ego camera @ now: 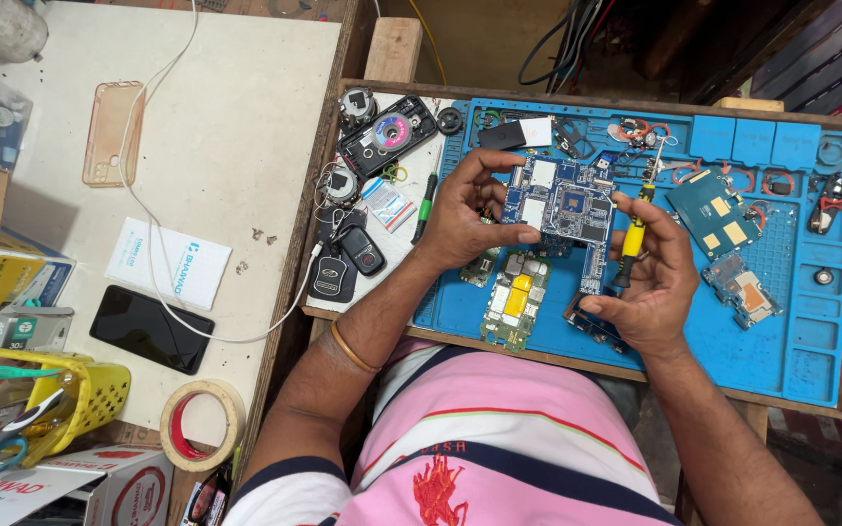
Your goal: The person repairs a laptop motherboard at a workbench. They hold the board with one hand and use a yellow-handled screwdriver to unscrew and reposition components, turning the board over and working on different sections while other boards and tools lie on the blue mat.
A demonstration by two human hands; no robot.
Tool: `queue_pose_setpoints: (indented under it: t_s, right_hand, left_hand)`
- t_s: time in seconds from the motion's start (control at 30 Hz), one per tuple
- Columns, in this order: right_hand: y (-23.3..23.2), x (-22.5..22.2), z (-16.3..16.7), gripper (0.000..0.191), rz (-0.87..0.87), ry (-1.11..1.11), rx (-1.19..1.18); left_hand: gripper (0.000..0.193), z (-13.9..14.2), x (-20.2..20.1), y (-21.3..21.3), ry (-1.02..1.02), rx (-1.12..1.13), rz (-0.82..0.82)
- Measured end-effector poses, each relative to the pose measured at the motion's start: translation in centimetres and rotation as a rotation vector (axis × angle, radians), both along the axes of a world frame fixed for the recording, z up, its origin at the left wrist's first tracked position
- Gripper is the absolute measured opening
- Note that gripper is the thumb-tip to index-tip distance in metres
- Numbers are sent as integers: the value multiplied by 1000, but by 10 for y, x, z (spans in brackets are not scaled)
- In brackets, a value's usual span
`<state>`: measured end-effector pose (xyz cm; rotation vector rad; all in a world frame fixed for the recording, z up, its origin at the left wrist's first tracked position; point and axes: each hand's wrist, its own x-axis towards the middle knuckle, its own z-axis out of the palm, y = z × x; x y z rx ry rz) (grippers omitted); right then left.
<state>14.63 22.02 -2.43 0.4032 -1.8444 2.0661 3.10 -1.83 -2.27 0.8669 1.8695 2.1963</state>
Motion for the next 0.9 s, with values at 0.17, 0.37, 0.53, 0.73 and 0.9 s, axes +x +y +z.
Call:
queue_pose_setpoints:
  t_s: [0.17,0.37,0.53,0.73,0.9]
  right_hand:
    - [1,0,0,105,2,9,2]
    - [2,0,-4,107,-19,-1,11]
    - [2,0,-8,109,-38,22,50]
    - [4,2,-9,110,-52,36,78]
    - [2,5,-6,109,-48,27,64]
  left_hand:
    - [77,2,2,1,-1,-15,16]
    - [77,-1,-1,1,-17,-1,-4]
    - [78,-3,-2,0,-27,66,-27]
    - [79,0,-1,0,-36,80,-40]
    - [82,8,2,-2,-75,83,-59]
